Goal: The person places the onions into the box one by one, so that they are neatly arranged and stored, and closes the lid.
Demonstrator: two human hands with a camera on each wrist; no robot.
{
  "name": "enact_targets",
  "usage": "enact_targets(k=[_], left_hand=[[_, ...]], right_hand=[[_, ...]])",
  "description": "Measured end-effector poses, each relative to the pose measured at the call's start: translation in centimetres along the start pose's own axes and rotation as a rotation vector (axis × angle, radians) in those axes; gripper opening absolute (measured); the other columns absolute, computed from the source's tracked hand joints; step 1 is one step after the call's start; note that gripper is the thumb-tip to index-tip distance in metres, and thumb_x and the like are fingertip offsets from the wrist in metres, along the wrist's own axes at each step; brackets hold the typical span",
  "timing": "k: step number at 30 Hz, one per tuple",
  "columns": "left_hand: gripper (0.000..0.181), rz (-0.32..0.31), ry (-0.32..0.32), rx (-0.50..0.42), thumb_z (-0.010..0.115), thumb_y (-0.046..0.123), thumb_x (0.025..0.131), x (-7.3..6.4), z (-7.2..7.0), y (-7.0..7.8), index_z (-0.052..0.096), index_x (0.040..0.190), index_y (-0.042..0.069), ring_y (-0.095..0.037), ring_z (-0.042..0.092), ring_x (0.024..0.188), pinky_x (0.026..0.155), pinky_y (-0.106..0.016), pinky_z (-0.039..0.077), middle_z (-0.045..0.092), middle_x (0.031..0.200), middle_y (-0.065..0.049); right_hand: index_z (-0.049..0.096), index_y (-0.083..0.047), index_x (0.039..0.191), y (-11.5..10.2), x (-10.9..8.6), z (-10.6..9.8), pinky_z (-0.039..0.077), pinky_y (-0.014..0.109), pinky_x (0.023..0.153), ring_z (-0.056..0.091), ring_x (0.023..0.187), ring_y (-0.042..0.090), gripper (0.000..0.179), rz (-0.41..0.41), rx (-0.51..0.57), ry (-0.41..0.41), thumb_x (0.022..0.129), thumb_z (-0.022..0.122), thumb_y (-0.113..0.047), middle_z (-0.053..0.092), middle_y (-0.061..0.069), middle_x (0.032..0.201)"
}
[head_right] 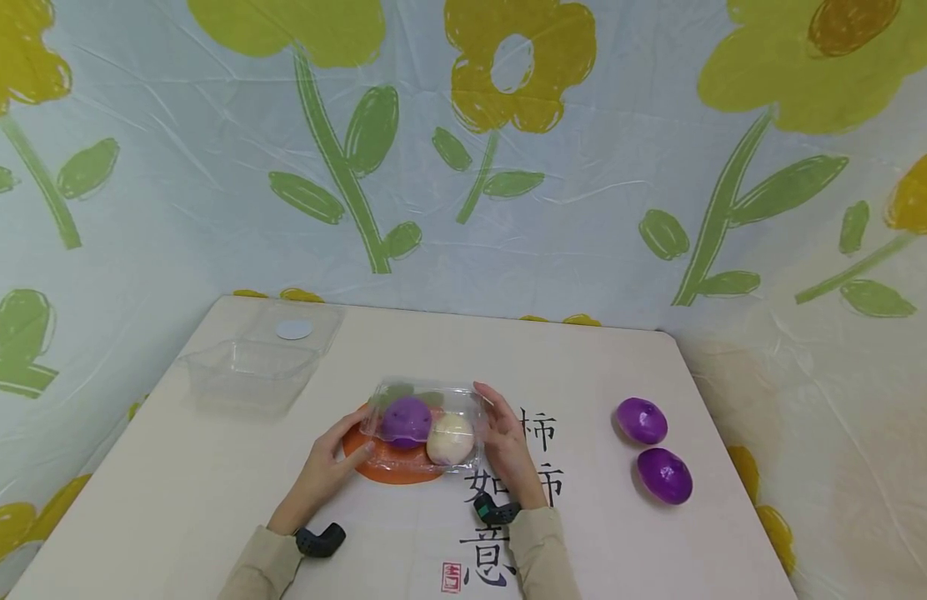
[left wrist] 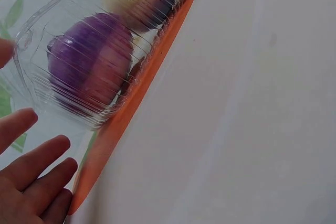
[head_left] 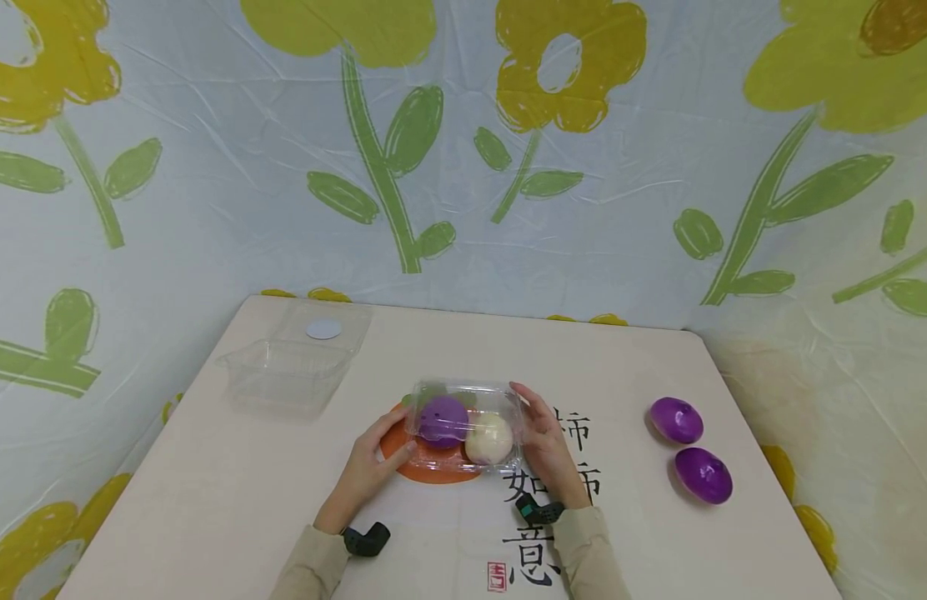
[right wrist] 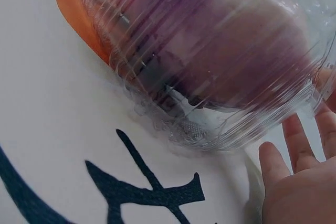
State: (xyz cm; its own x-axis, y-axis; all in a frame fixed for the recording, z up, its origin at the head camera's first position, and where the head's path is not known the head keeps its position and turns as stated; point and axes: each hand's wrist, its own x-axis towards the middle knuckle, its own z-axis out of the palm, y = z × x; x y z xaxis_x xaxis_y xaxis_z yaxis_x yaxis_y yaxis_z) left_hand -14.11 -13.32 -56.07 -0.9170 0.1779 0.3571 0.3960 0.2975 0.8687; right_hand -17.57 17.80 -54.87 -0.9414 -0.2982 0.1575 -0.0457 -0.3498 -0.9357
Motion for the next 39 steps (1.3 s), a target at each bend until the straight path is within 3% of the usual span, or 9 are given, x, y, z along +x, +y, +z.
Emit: enact_targets(k=[4,5,9,16,23,28,32,36,39], left_hand=[[0.040,0.026,-0.005,-0.015,0.051,0.007,0.101,0.0,0.0,-0.3,0.053,0.141,0.003,-0.039,0.044,0.135,0.110,-0.014,0.026,0.053,0.143,-0.015],[0.039,0.020,-0.006,-0.020,0.046,0.008,0.103,-0.1,0.1,-0.9,0.052,0.142,0.004,-0.038,0.043,0.136,0.110,-0.015,0.026,0.053,0.144,-0.014],[0.041,-0.028,-0.025,-0.030,0.037,0.014,0.106,-0.2,0.0,-0.7,0.051,0.144,0.005,-0.038,0.041,0.138,0.111,-0.018,0.027,0.051,0.146,-0.013],[0.042,0.019,-0.030,-0.049,0.048,0.009,0.102,-0.1,0.0,-0.9,0.050,0.144,0.004,-0.040,0.041,0.137,0.110,-0.017,0.028,0.051,0.145,-0.014],[0.049,0.025,-0.019,-0.037,0.061,0.010,0.096,-0.1,0.0,-0.8,0.051,0.144,0.008,-0.038,0.041,0.138,0.112,-0.016,0.025,0.051,0.146,-0.012],[0.053,0.023,-0.020,-0.016,0.065,0.011,0.093,-0.2,0.0,-0.6,0.050,0.145,0.008,-0.039,0.041,0.138,0.113,-0.022,0.026,0.050,0.147,-0.013],[0.056,-0.006,-0.028,-0.002,0.067,0.013,0.092,-0.2,0.0,-0.6,0.049,0.145,0.009,-0.036,0.041,0.138,0.115,-0.032,0.029,0.049,0.148,-0.012],[0.058,-0.014,-0.030,0.004,0.068,0.015,0.091,-0.2,0.0,-0.6,0.049,0.145,0.009,-0.035,0.042,0.138,0.114,-0.041,0.032,0.049,0.148,-0.011],[0.060,-0.013,-0.027,0.005,0.069,0.016,0.090,-0.1,-0.1,-0.6,0.048,0.146,0.006,-0.034,0.042,0.138,0.114,-0.035,0.032,0.051,0.147,-0.011]], right_hand=[[0.029,-0.001,0.152,0.0,-0.2,0.0,0.030,0.030,0.115,0.015,0.150,0.029,0.069,0.023,-0.018,0.013,0.087,0.051,0.013,0.019,0.008,0.163],[0.030,0.000,0.151,0.0,-0.2,-0.1,0.029,0.031,0.115,0.015,0.150,0.029,0.069,0.025,-0.021,0.015,0.087,0.051,0.013,0.020,0.008,0.162],[0.030,0.006,0.148,0.1,-0.2,-0.1,0.027,0.030,0.116,0.016,0.149,0.028,0.064,0.022,-0.028,0.026,0.087,0.051,0.012,0.023,0.010,0.161],[0.030,0.015,0.138,0.2,-0.1,0.0,0.029,0.025,0.114,0.020,0.147,0.027,0.056,0.006,-0.030,0.055,0.087,0.052,0.012,0.027,0.013,0.158],[0.029,0.018,0.134,0.3,-0.1,0.0,0.029,0.027,0.114,0.022,0.146,0.029,0.050,-0.017,-0.030,0.042,0.089,0.050,0.013,0.025,0.016,0.158],[0.033,0.020,0.131,0.5,0.0,-0.1,0.027,0.029,0.116,0.023,0.146,0.027,0.044,-0.058,-0.031,0.029,0.091,0.050,0.012,0.027,0.018,0.157],[0.036,0.021,0.130,0.2,0.0,-0.2,0.025,0.033,0.117,0.025,0.146,0.027,0.039,-0.098,-0.002,0.038,0.091,0.040,0.015,0.029,0.020,0.157],[0.038,0.019,0.132,-0.8,-0.1,0.1,0.030,0.034,0.115,0.034,0.141,0.028,0.037,-0.089,-0.009,0.099,0.096,0.032,0.010,0.034,0.024,0.154],[0.041,0.014,0.136,-1.8,-0.4,0.5,0.039,0.028,0.108,0.043,0.133,0.023,0.037,-0.021,-0.124,0.183,0.102,0.039,-0.003,0.039,0.023,0.150]])
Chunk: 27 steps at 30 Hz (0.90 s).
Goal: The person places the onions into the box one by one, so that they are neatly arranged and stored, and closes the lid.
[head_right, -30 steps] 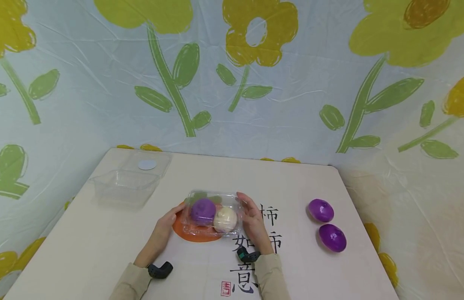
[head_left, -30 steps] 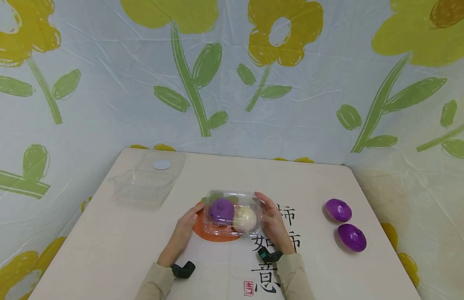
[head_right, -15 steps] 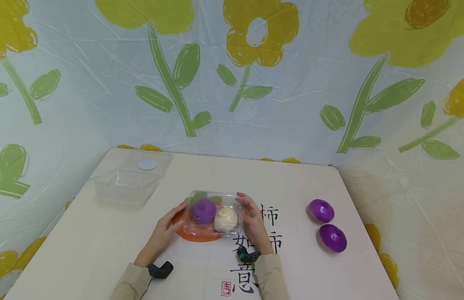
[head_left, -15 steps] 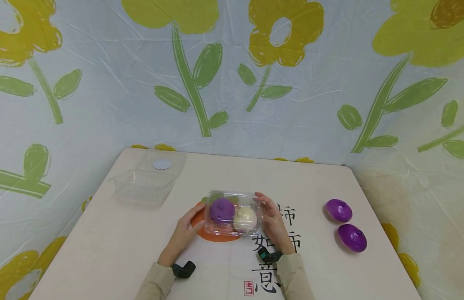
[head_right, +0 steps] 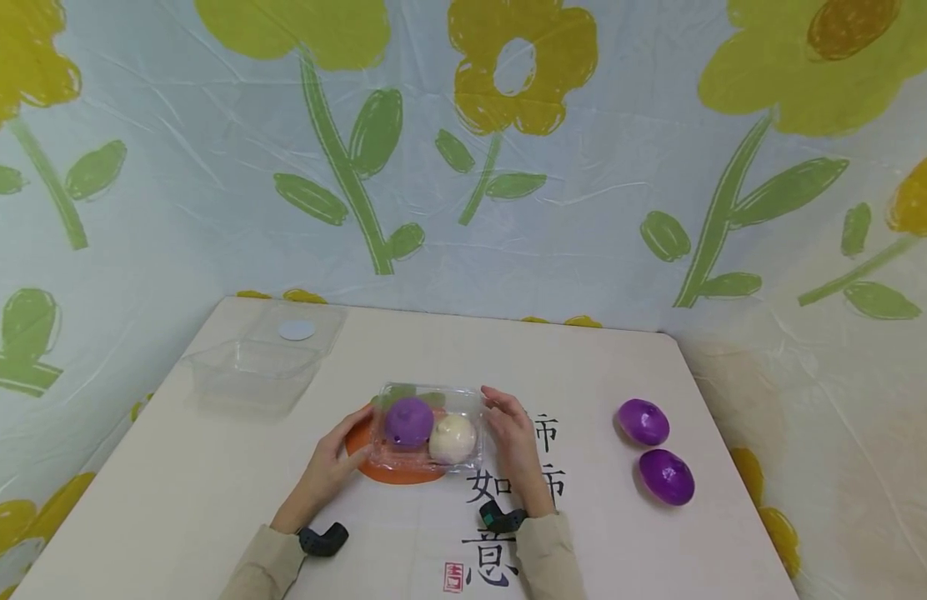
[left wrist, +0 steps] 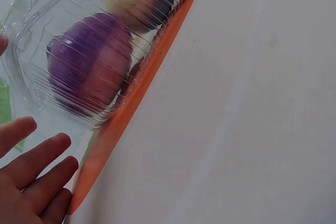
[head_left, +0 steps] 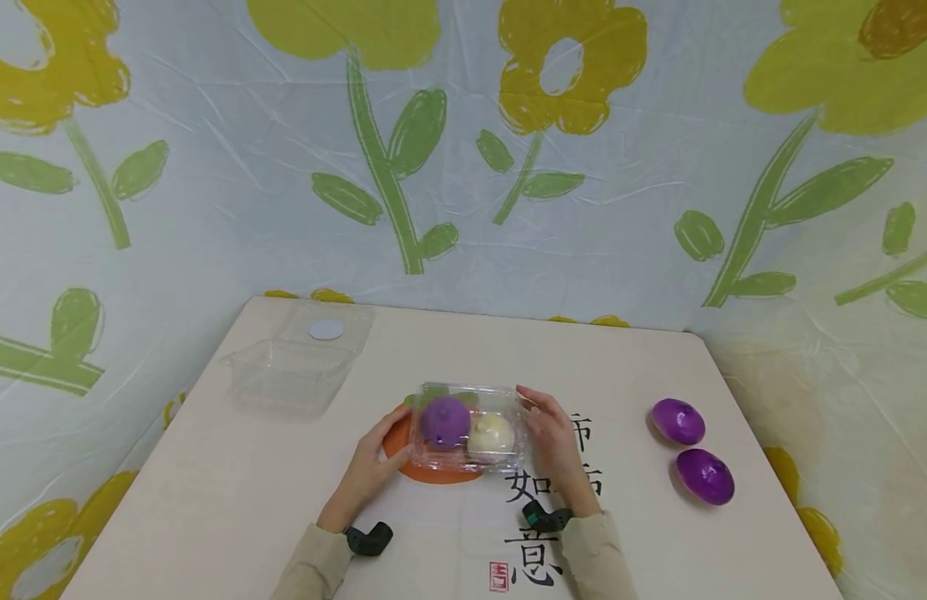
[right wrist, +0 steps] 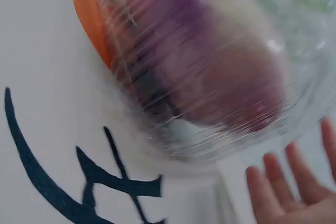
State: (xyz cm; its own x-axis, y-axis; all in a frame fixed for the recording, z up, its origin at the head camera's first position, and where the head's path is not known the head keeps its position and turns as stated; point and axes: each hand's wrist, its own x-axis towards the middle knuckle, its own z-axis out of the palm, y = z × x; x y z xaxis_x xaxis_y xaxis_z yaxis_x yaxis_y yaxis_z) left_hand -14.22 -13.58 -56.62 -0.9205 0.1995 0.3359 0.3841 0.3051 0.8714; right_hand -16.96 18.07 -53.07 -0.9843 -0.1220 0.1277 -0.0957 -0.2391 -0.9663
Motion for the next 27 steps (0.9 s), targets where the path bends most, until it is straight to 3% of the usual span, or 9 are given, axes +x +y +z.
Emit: enact_targets(k=[5,8,12,19,21,24,27], left_hand=[[0.063,0.000,0.001,-0.018,0.069,0.016,0.090,0.0,0.0,0.0,0.045,0.147,0.005,-0.033,0.042,0.138,0.113,-0.019,0.025,0.053,0.145,-0.010],[0.062,0.008,0.001,-0.020,0.069,0.016,0.091,0.0,0.1,-0.1,0.045,0.147,0.005,-0.034,0.042,0.138,0.112,-0.017,0.025,0.053,0.145,-0.010],[0.061,0.023,0.007,-0.023,0.069,0.015,0.091,0.0,0.1,-0.2,0.046,0.146,0.005,-0.035,0.043,0.137,0.112,-0.015,0.025,0.053,0.144,-0.011],[0.062,0.029,-0.004,-0.031,0.069,0.013,0.091,0.0,0.1,-0.2,0.044,0.147,0.003,-0.035,0.041,0.138,0.112,-0.015,0.023,0.052,0.146,-0.012],[0.063,0.050,-0.005,-0.034,0.069,0.012,0.091,0.0,0.2,-0.2,0.044,0.147,0.002,-0.036,0.042,0.138,0.112,-0.014,0.023,0.052,0.145,-0.013],[0.060,0.051,-0.013,-0.043,0.069,0.007,0.090,0.1,0.0,0.9,0.044,0.144,-0.002,-0.040,0.043,0.136,0.113,-0.017,0.025,0.053,0.142,-0.018],[0.041,0.028,-0.008,-0.041,0.070,0.006,0.089,0.0,0.1,1.0,0.053,0.126,-0.001,-0.037,0.047,0.132,0.112,-0.019,0.029,0.057,0.137,-0.015]], right_hand=[[0.046,0.001,0.138,-1.4,-1.2,0.0,0.045,0.020,0.099,0.050,0.128,0.024,0.042,0.091,-0.232,0.077,0.101,0.056,-0.016,0.047,0.017,0.145],[0.046,-0.001,0.139,-1.8,-2.0,-0.2,0.045,0.019,0.099,0.050,0.131,0.030,0.044,0.114,-0.277,0.063,0.100,0.059,-0.016,0.048,0.016,0.145],[0.037,-0.001,0.145,-1.7,-2.8,-0.6,0.042,0.019,0.103,0.040,0.139,0.035,0.051,0.139,-0.219,-0.014,0.099,0.058,-0.009,0.041,0.018,0.151],[0.019,-0.004,0.156,-0.6,-3.5,-0.8,0.033,0.019,0.109,0.013,0.149,0.038,0.074,0.184,-0.074,-0.201,0.094,0.058,-0.002,0.015,0.021,0.162],[0.015,-0.005,0.157,-0.3,-3.7,-0.7,0.033,0.018,0.109,0.010,0.150,0.037,0.077,0.198,-0.045,-0.218,0.093,0.059,-0.003,0.012,0.020,0.163],[0.015,-0.007,0.157,0.2,-3.9,-0.6,0.032,0.018,0.108,0.012,0.149,0.036,0.079,0.209,-0.026,-0.203,0.092,0.060,-0.004,0.012,0.018,0.164],[0.015,-0.005,0.157,0.4,-4.1,-0.5,0.032,0.017,0.109,0.014,0.149,0.036,0.078,0.199,-0.021,-0.186,0.092,0.060,-0.003,0.013,0.019,0.163]])
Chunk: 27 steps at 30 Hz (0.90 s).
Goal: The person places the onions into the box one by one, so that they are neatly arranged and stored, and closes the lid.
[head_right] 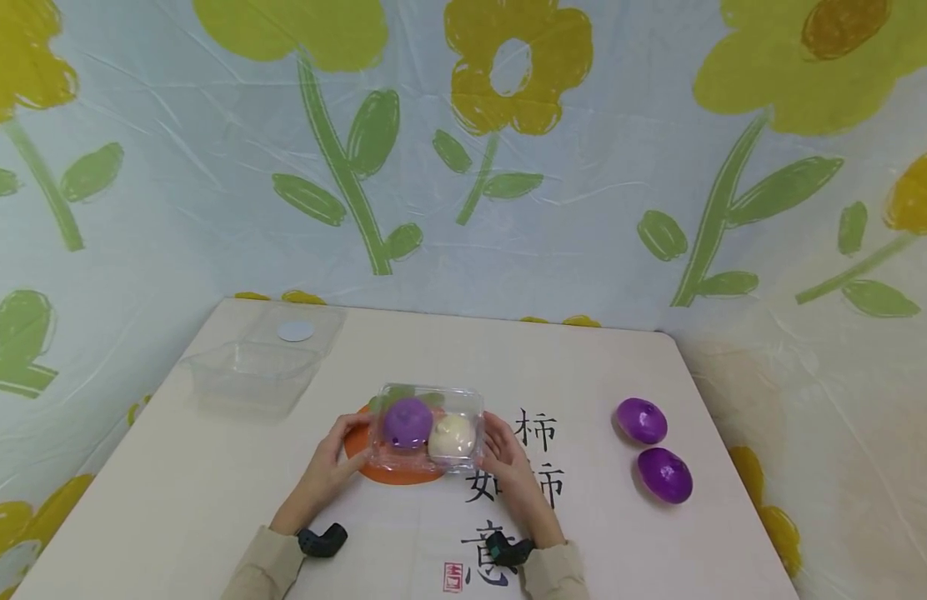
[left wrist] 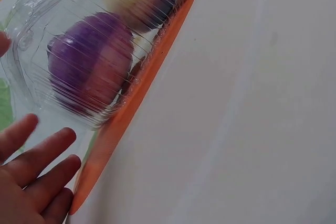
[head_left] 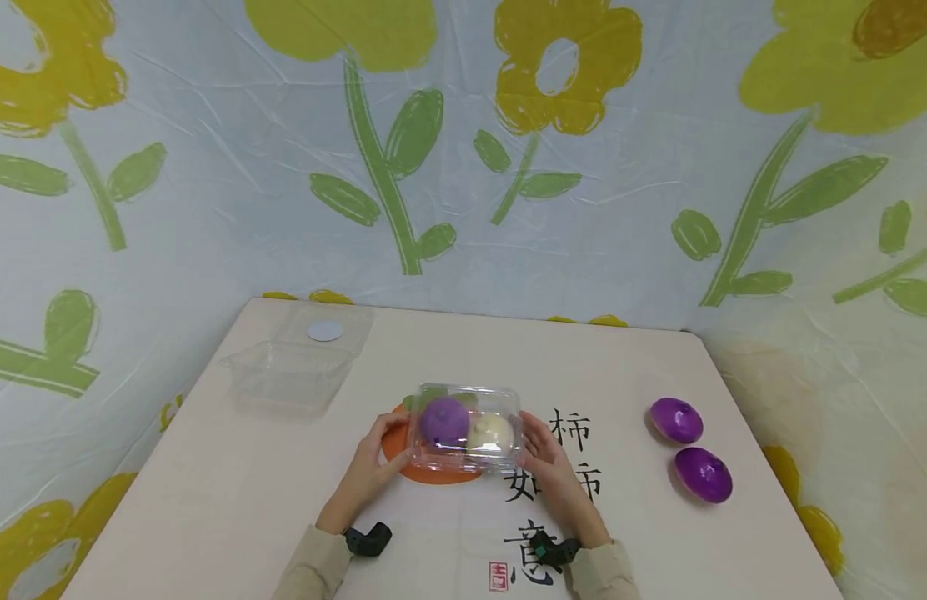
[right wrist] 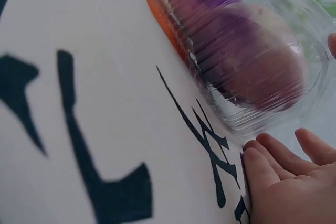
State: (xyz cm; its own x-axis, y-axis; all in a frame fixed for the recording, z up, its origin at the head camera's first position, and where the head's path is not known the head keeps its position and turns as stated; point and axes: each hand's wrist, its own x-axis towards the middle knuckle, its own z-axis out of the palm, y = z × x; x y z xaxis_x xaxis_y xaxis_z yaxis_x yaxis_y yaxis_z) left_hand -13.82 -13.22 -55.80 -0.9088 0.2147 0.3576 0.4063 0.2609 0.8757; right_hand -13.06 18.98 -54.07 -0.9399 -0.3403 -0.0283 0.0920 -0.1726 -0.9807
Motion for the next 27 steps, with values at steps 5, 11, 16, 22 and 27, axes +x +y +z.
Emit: enact_targets(k=[5,11,16,22,27], left_hand=[[0.022,0.070,0.037,0.047,0.072,0.007,0.085,0.0,0.1,-1.0,0.050,0.085,0.008,-0.026,0.052,0.114,0.101,-0.022,0.038,0.061,0.115,-0.002],[0.024,0.181,0.081,0.073,0.073,-0.004,0.079,-0.1,0.3,-0.9,0.054,0.080,0.011,-0.024,0.048,0.088,0.075,-0.036,0.040,0.059,0.090,-0.004],[0.020,0.137,0.028,0.004,0.069,-0.010,0.083,-0.2,-0.1,1.2,0.060,0.079,0.007,-0.018,0.052,0.072,0.061,-0.037,0.045,0.059,0.076,-0.003],[0.017,0.060,-0.087,-0.050,0.063,-0.008,0.090,-0.2,-0.8,2.1,0.066,0.075,0.002,-0.007,0.053,0.065,0.059,-0.023,0.048,0.063,0.068,-0.007],[0.024,-0.009,-0.175,-0.139,0.054,-0.007,0.096,-0.3,-0.5,-0.2,0.073,0.082,-0.002,-0.014,0.065,0.074,0.070,-0.025,0.055,0.072,0.080,-0.014]], right_hand=[[0.020,-0.003,0.154,0.0,0.0,0.4,0.034,0.019,0.109,0.019,0.146,0.038,0.072,-0.026,-0.014,0.032,0.093,0.058,-0.003,0.020,0.021,0.160],[0.036,-0.001,0.144,0.0,-0.3,0.5,0.044,0.022,0.102,0.045,0.132,0.025,0.058,-0.004,-0.128,0.137,0.093,0.063,-0.007,0.043,0.021,0.146],[0.051,0.005,0.120,0.0,-0.5,0.2,0.052,0.024,0.088,0.061,0.099,0.016,0.032,0.004,-0.242,0.177,0.093,0.064,-0.007,0.061,0.015,0.111],[0.060,0.009,0.098,-0.2,-0.6,-0.2,0.053,0.028,0.081,0.065,0.079,0.019,0.022,0.065,-0.278,0.067,0.099,0.057,-0.012,0.067,0.009,0.085],[0.061,0.018,0.100,-0.3,-0.6,-0.2,0.057,0.029,0.078,0.068,0.077,0.016,0.033,0.062,-0.183,-0.040,0.102,0.052,-0.014,0.071,0.010,0.085]])
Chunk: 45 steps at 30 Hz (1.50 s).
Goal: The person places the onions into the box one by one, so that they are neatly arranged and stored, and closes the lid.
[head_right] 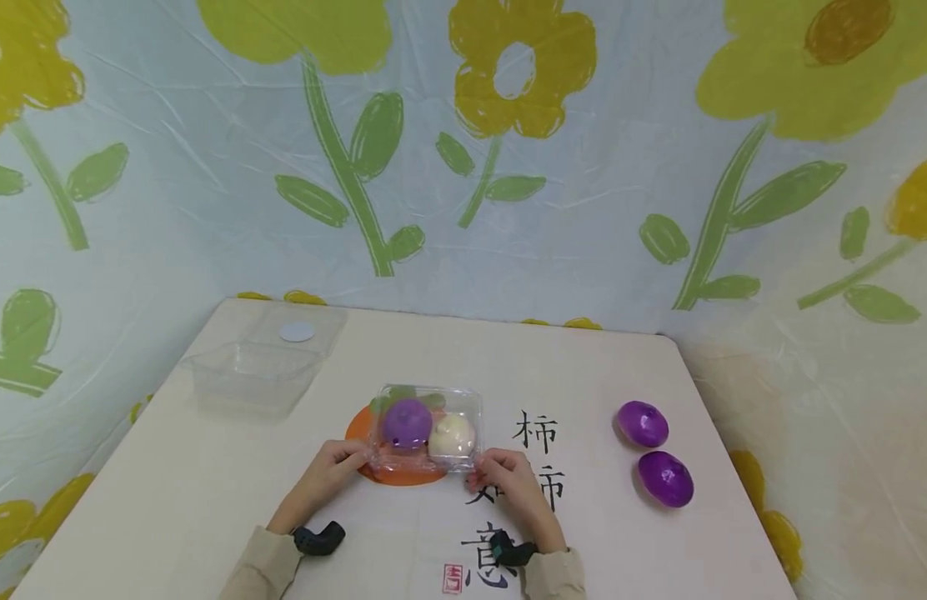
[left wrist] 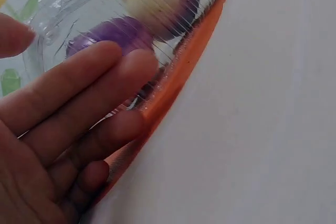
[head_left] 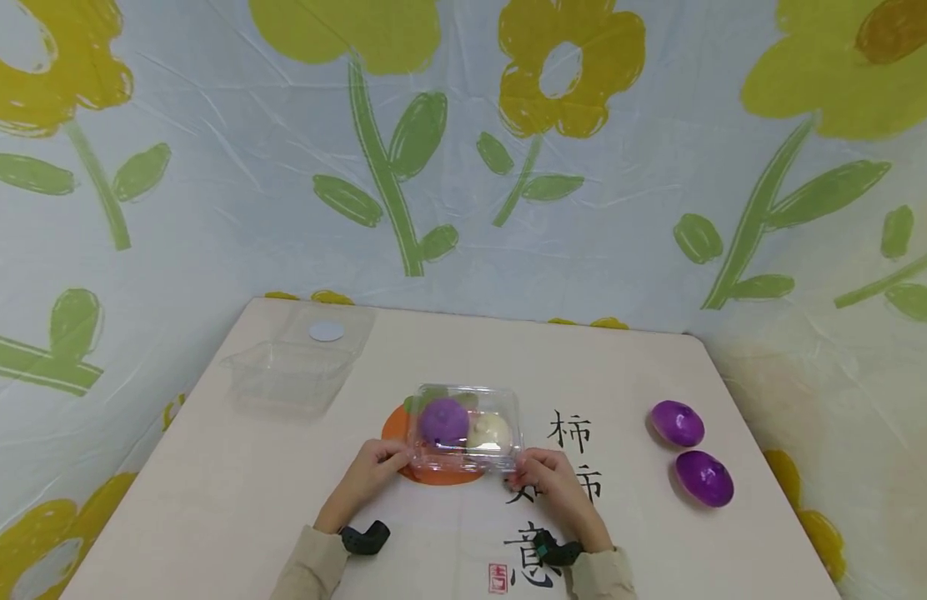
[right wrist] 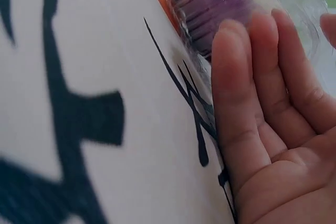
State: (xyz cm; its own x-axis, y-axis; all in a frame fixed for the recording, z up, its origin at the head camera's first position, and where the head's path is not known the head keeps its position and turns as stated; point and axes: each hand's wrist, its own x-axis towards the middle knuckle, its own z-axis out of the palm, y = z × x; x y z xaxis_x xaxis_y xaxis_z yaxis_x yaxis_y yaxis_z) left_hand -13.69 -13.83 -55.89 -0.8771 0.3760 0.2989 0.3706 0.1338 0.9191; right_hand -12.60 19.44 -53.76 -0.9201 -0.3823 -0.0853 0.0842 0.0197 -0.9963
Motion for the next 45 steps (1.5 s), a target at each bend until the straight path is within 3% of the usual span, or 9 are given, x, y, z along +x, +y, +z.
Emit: enact_targets(k=[6,11,19,25,34,40,45], left_hand=[[0.026,-0.018,-0.090,-0.114,0.051,-0.002,0.099,0.1,-0.3,-0.7,0.073,0.086,-0.002,-0.011,0.065,0.075,0.069,-0.024,0.055,0.073,0.082,-0.015],[0.028,-0.051,-0.182,-0.283,0.047,0.004,0.103,0.1,-0.4,-0.6,0.071,0.097,-0.009,-0.024,0.072,0.073,0.063,-0.033,0.059,0.073,0.086,-0.021],[0.035,-0.213,-0.230,-0.495,0.048,0.015,0.105,0.0,-0.6,-1.0,0.067,0.107,-0.014,-0.027,0.073,0.091,0.086,-0.038,0.058,0.074,0.099,-0.019],[0.032,-0.283,-0.154,-0.524,0.053,0.015,0.103,0.0,-0.1,-0.7,0.068,0.101,-0.013,-0.024,0.072,0.088,0.084,-0.037,0.058,0.074,0.093,-0.012],[0.028,-0.320,-0.010,-0.415,0.052,0.007,0.100,0.3,1.1,0.2,0.063,0.091,-0.017,-0.018,0.070,0.076,0.074,-0.031,0.059,0.071,0.080,-0.006],[0.026,-0.364,0.030,-0.416,0.052,0.002,0.097,0.3,1.3,0.8,0.059,0.086,-0.020,-0.015,0.068,0.072,0.072,-0.029,0.059,0.068,0.076,-0.006],[0.024,-0.376,0.054,-0.385,0.052,-0.001,0.094,0.4,1.4,1.1,0.058,0.084,-0.021,-0.012,0.065,0.068,0.069,-0.025,0.057,0.066,0.072,-0.003]], right_hand=[[0.060,0.023,0.104,0.2,0.2,0.2,0.058,0.030,0.078,0.068,0.081,0.016,0.042,-0.002,0.112,-0.066,0.104,0.049,-0.017,0.072,0.010,0.088],[0.061,0.024,0.103,0.6,0.3,0.4,0.058,0.031,0.079,0.069,0.082,0.018,0.041,0.008,0.147,-0.068,0.103,0.048,-0.015,0.073,0.011,0.088],[0.064,0.020,0.101,0.8,0.4,0.4,0.058,0.029,0.079,0.069,0.080,0.016,0.037,-0.002,0.150,-0.052,0.103,0.049,-0.014,0.074,0.007,0.086],[0.068,0.014,0.099,1.0,0.4,0.3,0.058,0.030,0.079,0.069,0.079,0.016,0.034,0.030,0.143,-0.031,0.102,0.051,-0.015,0.073,0.007,0.085],[0.068,0.011,0.096,1.0,0.4,0.4,0.058,0.030,0.080,0.069,0.079,0.017,0.030,0.017,0.178,-0.019,0.100,0.052,-0.014,0.073,0.008,0.085],[0.071,-0.002,0.089,0.7,0.4,0.9,0.057,0.030,0.080,0.068,0.077,0.017,0.024,0.079,0.221,0.036,0.099,0.054,-0.016,0.072,0.007,0.084],[0.070,-0.003,0.086,0.4,0.3,1.0,0.057,0.029,0.079,0.067,0.076,0.017,0.024,0.106,0.225,0.060,0.099,0.055,-0.016,0.071,0.006,0.083]])
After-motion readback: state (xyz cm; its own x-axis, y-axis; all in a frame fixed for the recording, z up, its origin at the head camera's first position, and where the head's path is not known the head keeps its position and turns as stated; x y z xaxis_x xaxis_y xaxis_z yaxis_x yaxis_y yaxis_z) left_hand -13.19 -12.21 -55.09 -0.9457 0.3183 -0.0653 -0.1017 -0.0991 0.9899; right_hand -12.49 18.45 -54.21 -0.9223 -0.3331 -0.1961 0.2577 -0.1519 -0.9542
